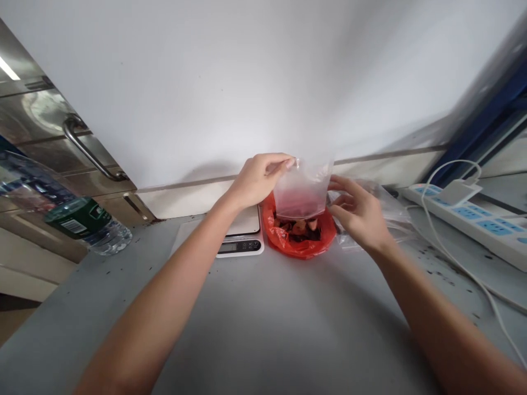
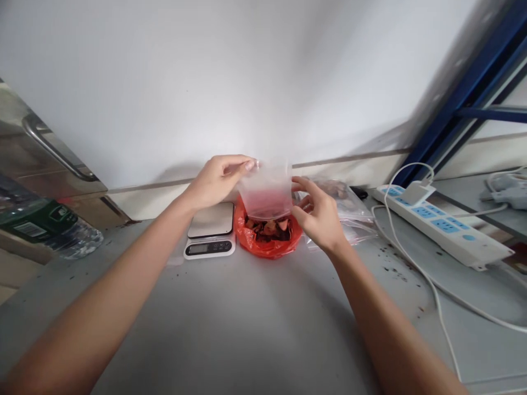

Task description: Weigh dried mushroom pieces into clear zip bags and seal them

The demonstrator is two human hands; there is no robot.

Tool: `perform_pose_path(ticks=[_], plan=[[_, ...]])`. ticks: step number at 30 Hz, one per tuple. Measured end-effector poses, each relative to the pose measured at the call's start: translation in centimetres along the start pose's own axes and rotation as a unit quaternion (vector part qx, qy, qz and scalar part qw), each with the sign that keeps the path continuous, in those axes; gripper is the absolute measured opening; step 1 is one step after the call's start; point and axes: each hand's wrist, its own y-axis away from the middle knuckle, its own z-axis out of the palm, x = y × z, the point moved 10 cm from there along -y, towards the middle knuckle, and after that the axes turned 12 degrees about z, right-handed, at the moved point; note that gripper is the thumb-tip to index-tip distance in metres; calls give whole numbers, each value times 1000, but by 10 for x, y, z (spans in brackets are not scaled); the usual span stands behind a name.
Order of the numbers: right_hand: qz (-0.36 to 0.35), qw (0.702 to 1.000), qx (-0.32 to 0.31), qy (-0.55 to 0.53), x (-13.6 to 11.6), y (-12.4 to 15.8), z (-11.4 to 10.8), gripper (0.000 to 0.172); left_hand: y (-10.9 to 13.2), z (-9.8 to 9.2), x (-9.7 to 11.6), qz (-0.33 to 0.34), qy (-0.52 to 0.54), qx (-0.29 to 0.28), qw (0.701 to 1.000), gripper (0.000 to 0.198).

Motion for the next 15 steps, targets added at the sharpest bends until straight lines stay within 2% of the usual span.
perform_pose_path(ticks=[3,6,8,10,12,15], plan=[[-8,1000,4,20,1,-2,-2,50,-6,-6,11,16,6,26,1000,25],[-9,999,21,31,0,-3,-5,39,1,-19,13,-9,56,96,994,24],[1,1000,5,-22,-1,-2,-3,35,15,-27,4,-50,117,159,979,25],[22,992,-36,-116,-2,0,6,32,34,-32,-11,-101,183,212,955,27],[57,975,-80,-199,-3,4,17,36,57,-32,-28,-146,232,247,930,26],[104,949,-124,-270,-4,13,33,41,93,-31,-47,-200,271,287,897,26]])
